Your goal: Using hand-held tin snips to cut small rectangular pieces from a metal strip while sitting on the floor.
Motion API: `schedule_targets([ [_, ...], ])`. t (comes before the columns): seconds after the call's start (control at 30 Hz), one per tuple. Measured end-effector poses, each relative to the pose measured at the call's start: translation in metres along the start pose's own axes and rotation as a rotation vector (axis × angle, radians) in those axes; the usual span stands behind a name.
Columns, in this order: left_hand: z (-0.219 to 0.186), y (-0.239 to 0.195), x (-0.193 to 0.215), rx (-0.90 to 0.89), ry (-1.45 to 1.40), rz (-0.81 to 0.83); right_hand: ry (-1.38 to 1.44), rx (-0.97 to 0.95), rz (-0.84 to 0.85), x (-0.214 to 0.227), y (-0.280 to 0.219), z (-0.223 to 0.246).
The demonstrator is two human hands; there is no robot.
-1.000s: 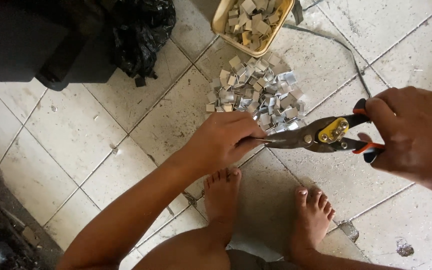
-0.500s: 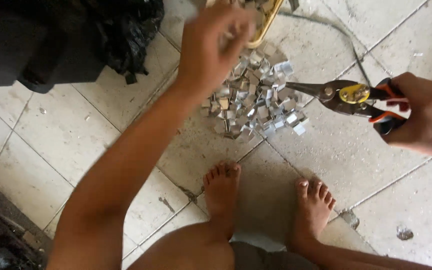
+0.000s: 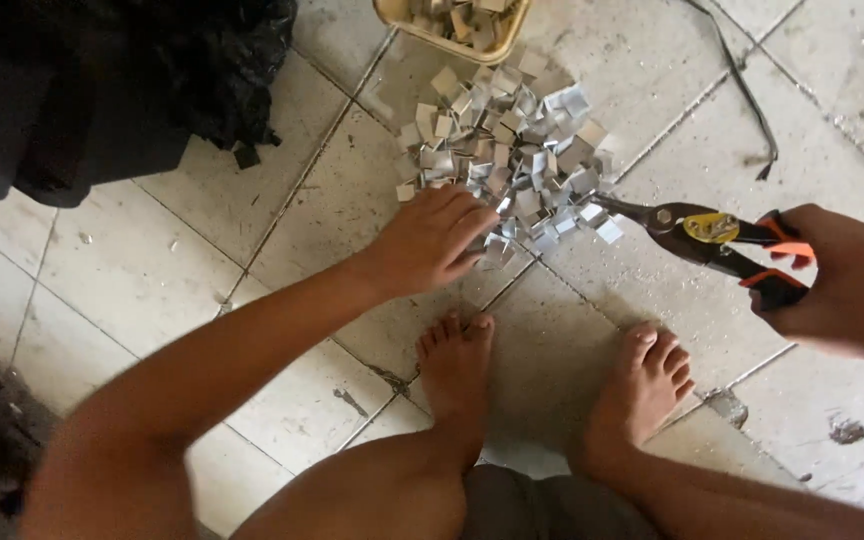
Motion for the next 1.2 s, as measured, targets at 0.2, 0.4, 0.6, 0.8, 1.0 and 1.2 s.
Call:
schedule_targets([
  [0.2,0.001,0.011,0.033,0.105,0.198,0.192,0.290,0.057,-0.144,-0.018,-0.005,0.006],
  [0.4,-0.002,0.022,-0.023,0.288,0.074,0.145,0.670,0.051,-0.367,-0.066,-0.045,0.007],
  [0.6,-0.001,0.014,-0.039,0.453,0.225,0.068,0.719,-0.083,-0.312,-0.118,-0.093,-0.058],
  [0.8,-0.033,0.003,-0.006,0.426,-0.006,-0.160,0.675,0.150,-0.567,-0.089,-0.101,-0.101],
  [1.0,-0.120,-0.047,0.044,0.449,-0.271,-0.206,0.553,0.208,-0.629,-0.017,-0.130,-0.038],
  [1.2,-0.204,-0.096,0.139,0.206,-0.062,-0.354,0.609,0.272,-0.686,0.031,-0.140,0.014],
])
Point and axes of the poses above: each hand's wrist, its own y-axis towards the middle knuckle, its own x-axis out of the back of the hand, z = x × y, the point moved 8 cm from there along y, towards the middle knuckle, and after that the axes turned 12 degrees about x, right-handed, at the moved point
